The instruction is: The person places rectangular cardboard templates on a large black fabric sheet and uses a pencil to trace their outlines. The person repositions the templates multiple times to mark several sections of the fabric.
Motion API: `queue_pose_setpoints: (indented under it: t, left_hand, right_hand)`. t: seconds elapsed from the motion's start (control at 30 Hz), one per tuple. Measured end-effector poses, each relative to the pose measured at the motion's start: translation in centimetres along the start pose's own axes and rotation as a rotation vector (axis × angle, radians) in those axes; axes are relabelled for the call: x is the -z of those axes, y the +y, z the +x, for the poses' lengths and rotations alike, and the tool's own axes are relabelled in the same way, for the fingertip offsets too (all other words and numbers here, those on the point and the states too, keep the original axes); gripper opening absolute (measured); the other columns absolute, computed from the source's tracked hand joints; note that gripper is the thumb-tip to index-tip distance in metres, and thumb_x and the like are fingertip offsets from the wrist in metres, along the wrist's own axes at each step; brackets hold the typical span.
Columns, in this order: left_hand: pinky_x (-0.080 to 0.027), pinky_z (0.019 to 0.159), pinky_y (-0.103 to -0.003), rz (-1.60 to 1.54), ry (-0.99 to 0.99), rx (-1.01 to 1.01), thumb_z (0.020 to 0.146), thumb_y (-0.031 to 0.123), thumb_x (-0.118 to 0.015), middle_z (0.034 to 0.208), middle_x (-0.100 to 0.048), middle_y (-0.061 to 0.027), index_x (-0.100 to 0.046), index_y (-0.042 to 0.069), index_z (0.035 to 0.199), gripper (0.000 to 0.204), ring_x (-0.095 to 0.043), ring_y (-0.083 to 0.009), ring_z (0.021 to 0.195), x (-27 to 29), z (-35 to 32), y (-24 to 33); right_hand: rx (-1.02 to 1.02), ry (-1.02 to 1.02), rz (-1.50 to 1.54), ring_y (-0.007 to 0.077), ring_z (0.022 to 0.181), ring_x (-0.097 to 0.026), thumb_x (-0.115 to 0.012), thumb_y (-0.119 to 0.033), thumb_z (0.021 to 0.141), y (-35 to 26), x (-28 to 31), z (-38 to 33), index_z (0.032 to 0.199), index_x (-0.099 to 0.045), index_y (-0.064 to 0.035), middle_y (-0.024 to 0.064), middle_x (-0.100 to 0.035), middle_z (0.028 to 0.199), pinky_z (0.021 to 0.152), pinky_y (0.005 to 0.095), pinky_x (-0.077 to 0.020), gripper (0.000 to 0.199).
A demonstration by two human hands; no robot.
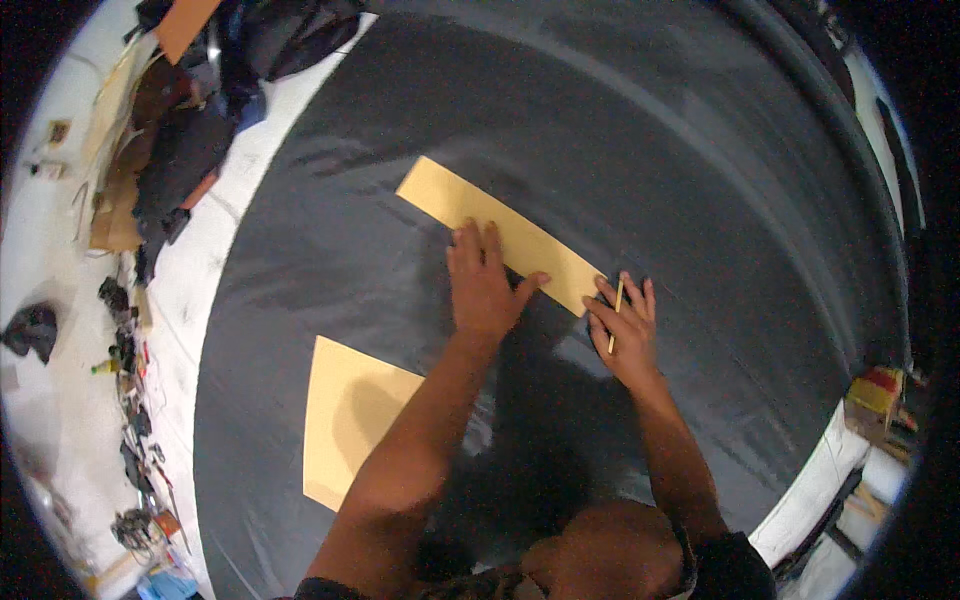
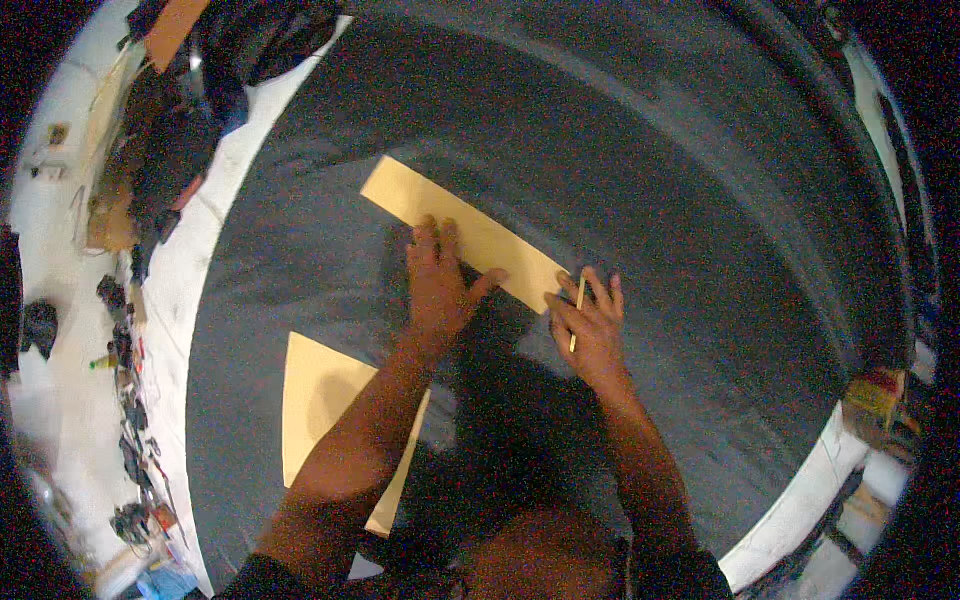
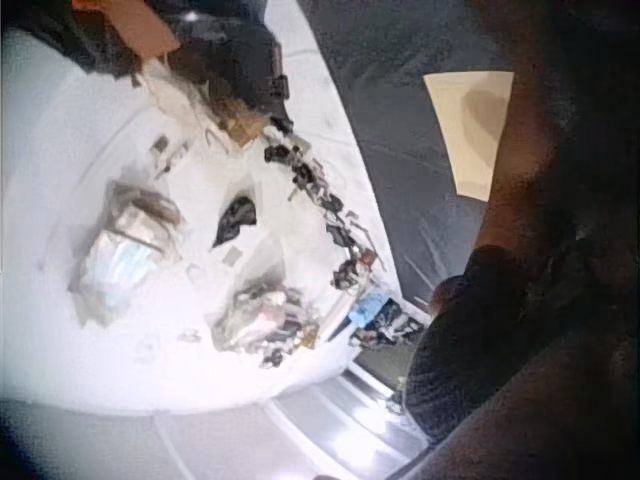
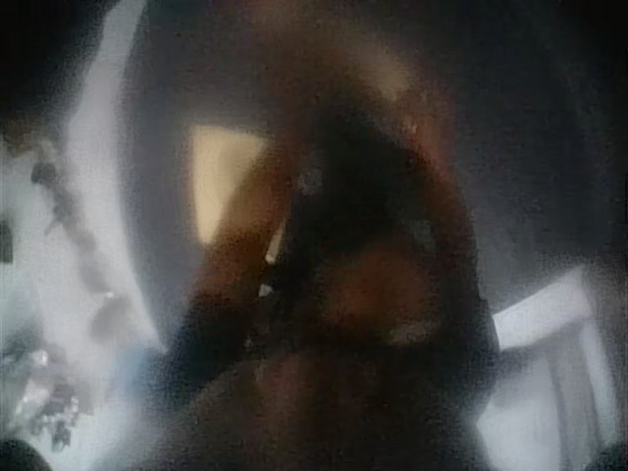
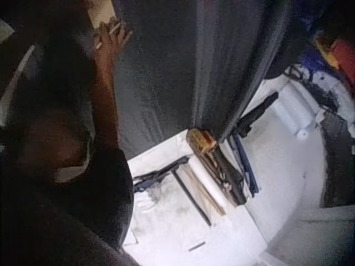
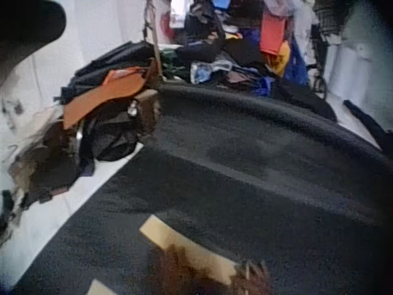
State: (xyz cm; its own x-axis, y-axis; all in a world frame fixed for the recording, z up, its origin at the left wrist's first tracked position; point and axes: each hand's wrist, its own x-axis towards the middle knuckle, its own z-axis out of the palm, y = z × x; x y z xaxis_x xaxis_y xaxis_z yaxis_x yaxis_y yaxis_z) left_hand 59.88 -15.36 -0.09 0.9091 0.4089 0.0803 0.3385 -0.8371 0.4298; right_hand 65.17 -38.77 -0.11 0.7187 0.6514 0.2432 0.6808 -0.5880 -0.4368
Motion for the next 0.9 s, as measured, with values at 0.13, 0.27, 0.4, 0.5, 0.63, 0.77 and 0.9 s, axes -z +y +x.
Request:
queue_pose_setpoints:
  t: [0.13, 0.27, 0.4, 0.5, 0.63, 0.77, 0.9]
  left_hand:
    - [-0.023, 0.116, -0.055, -0.053, -0.014, 0.043, 0.079, 0.056, -0.072, 0.153, -0.027, -0.0298, -0.035, -0.002, 0.146, 0.096, -0.026, -0.0462, 0.142, 0.5, 0.6, 0.0]
    - [-0.027, 0.114, -0.055, -0.02, 0.063, 0.048, 0.081, 0.054, -0.071, 0.15, -0.03, -0.0342, -0.043, -0.005, 0.14, 0.088, -0.031, -0.0498, 0.139, 1.8, 1.6, -1.5]
    - [-0.025, 0.116, -0.052, 0.093, 0.026, 0.078, 0.081, 0.055, -0.071, 0.153, -0.028, -0.0304, -0.039, -0.003, 0.143, 0.091, -0.028, -0.0466, 0.141, 3.2, 2.4, -4.0]
    - [-0.021, 0.119, -0.049, 0.083, -0.077, 0.095, 0.081, 0.058, -0.07, 0.156, -0.024, -0.0256, -0.035, -0.001, 0.147, 0.095, -0.023, -0.0414, 0.146, 3.5, 2.5, -5.0]
    - [-0.021, 0.119, -0.049, 0.059, -0.067, 0.105, 0.08, 0.059, -0.07, 0.156, -0.023, -0.0261, -0.036, -0.001, 0.146, 0.095, -0.023, -0.0417, 0.145, 3.2, 2.4, -5.1]
    - [-0.024, 0.117, -0.054, -0.004, -0.03, 0.1, 0.077, 0.056, -0.075, 0.154, -0.026, -0.0301, -0.038, -0.002, 0.144, 0.095, -0.027, -0.0461, 0.142, 3.2, 2.5, -5.3]
    - [-0.026, 0.115, -0.054, -0.012, 0.031, 0.101, 0.075, 0.054, -0.078, 0.151, -0.029, -0.0316, -0.041, -0.003, 0.141, 0.095, -0.03, -0.0478, 0.14, 3.1, 2.5, -5.3]
  right_hand:
    - [-0.001, -0.021, -0.023, 0.0371, 0.133, -0.046, -0.072, -0.014, 0.082, -0.4, 0.3, 0.4, 0.109, -0.072, -0.0169, 0.0039, -0.061, 0.135, 0.114, 0.0626, -0.0238, 0.027]
    - [-0.005, -0.055, -0.021, 0.0377, 0.134, -0.045, -0.072, -0.013, 0.082, -0.4, 0.3, 0.3, 0.108, -0.072, -0.0163, 0.0052, -0.06, 0.135, 0.114, 0.0624, -0.0237, 0.027]
    - [0.001, -0.042, -0.018, 0.0378, 0.134, -0.045, -0.072, -0.013, 0.082, -0.3, 0.6, 0.4, 0.108, -0.072, -0.0155, 0.0054, -0.06, 0.135, 0.114, 0.0624, -0.0234, 0.026]
    - [0.006, -0.037, -0.012, 0.0378, 0.134, -0.044, -0.071, -0.013, 0.082, 0.0, 0.3, 0.2, 0.108, -0.072, -0.015, 0.0051, -0.06, 0.136, 0.114, 0.0624, -0.0227, 0.026]
    - [-0.006, -0.057, -0.011, 0.0377, 0.135, -0.044, -0.07, -0.014, 0.084, -0.3, 0.6, 0.4, 0.107, -0.073, -0.0147, 0.005, -0.06, 0.136, 0.115, 0.0622, -0.0215, 0.024]
    - [-0.003, -0.045, -0.006, 0.0374, 0.136, -0.044, -0.07, -0.013, 0.084, -0.3, 0.4, 0.3, 0.109, -0.072, -0.015, 0.0051, -0.06, 0.136, 0.115, 0.0622, -0.0215, 0.025]
    - [0.003, -0.042, -0.002, 0.037, 0.136, -0.044, -0.07, -0.014, 0.084, -0.4, 0.5, 0.4, 0.111, -0.071, -0.0156, 0.0052, -0.06, 0.136, 0.115, 0.0619, -0.0215, 0.027]
